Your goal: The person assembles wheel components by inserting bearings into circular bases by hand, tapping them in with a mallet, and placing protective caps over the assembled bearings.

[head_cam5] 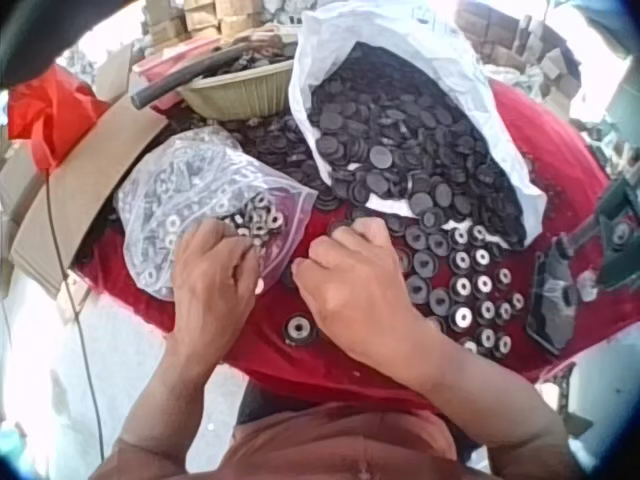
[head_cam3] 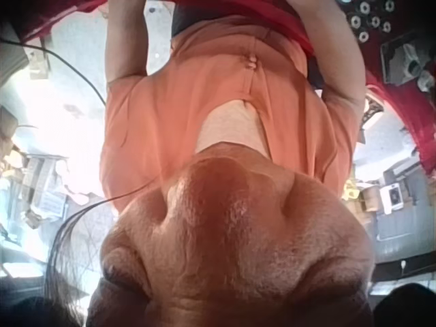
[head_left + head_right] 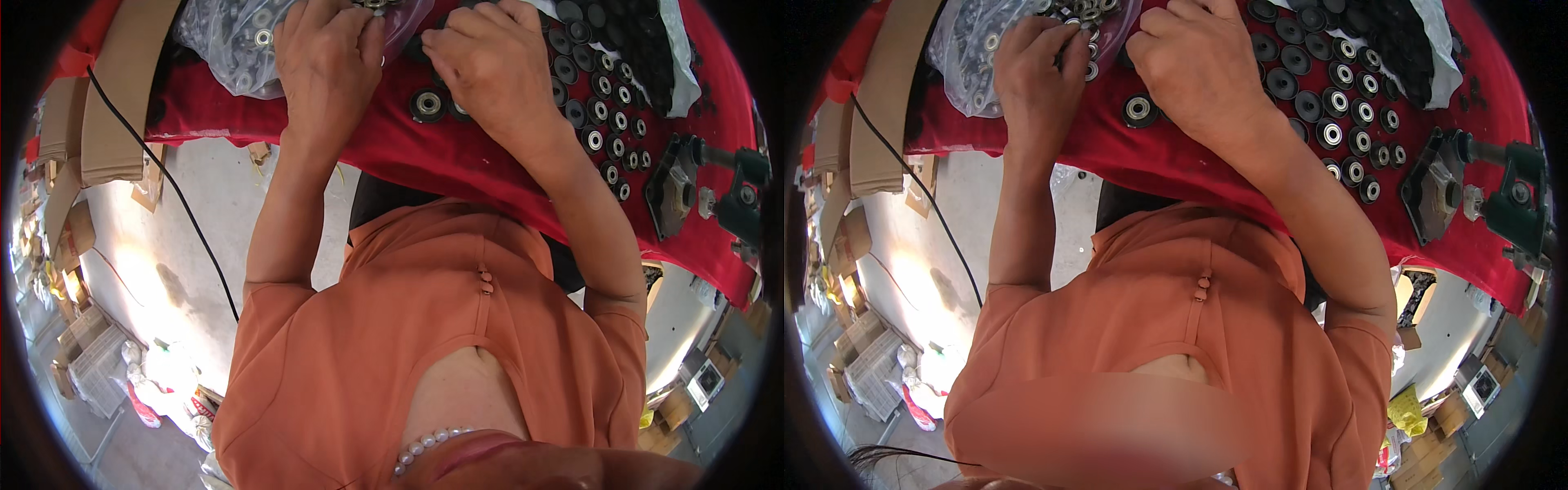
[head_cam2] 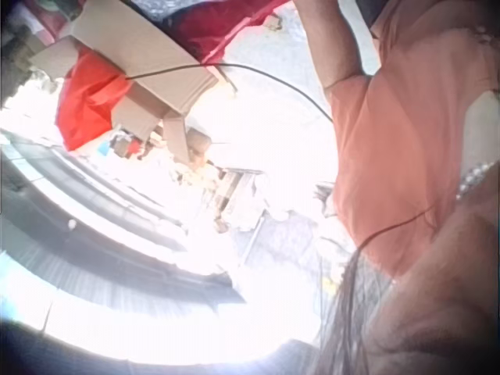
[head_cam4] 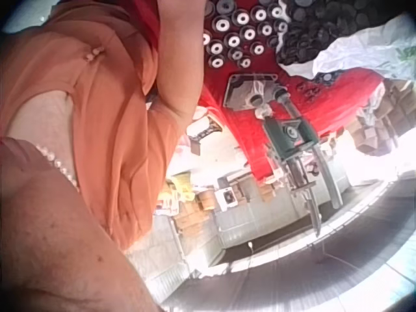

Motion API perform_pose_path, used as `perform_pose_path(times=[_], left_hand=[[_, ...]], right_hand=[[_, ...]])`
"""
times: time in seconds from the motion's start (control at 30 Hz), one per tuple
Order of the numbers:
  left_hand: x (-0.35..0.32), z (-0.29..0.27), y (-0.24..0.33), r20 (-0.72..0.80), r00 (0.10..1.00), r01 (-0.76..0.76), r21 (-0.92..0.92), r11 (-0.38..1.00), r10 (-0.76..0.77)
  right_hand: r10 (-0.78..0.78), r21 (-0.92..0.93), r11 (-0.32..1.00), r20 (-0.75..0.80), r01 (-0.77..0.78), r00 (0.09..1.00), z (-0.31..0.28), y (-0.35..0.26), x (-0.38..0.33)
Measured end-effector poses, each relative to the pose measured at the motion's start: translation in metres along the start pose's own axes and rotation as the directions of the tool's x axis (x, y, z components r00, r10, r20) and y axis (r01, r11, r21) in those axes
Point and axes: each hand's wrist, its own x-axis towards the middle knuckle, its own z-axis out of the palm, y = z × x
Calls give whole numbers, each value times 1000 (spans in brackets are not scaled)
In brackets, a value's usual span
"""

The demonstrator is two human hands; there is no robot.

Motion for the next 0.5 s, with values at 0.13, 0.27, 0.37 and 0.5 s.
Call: perform_pose_path(times=[0.13,0.27,0.37,0.5], left_hand=[[-4,-1,0,0,1000,7,-21,1000,-7],[-5,-5,7,-4,1000,12,-54,998,-12],[1,-9,12,6,1000,-15,-89,996,15],[0,-13,16,12,1000,-21,-123,992,23]], right_hand=[[290,-5,942,513,-335,808,-24,-21,28],[301,4,931,554,-364,776,-28,-24,29],[53,-93,995,124,-42,991,-5,-9,-11],[352,-140,927,645,-348,678,-39,-22,36]])
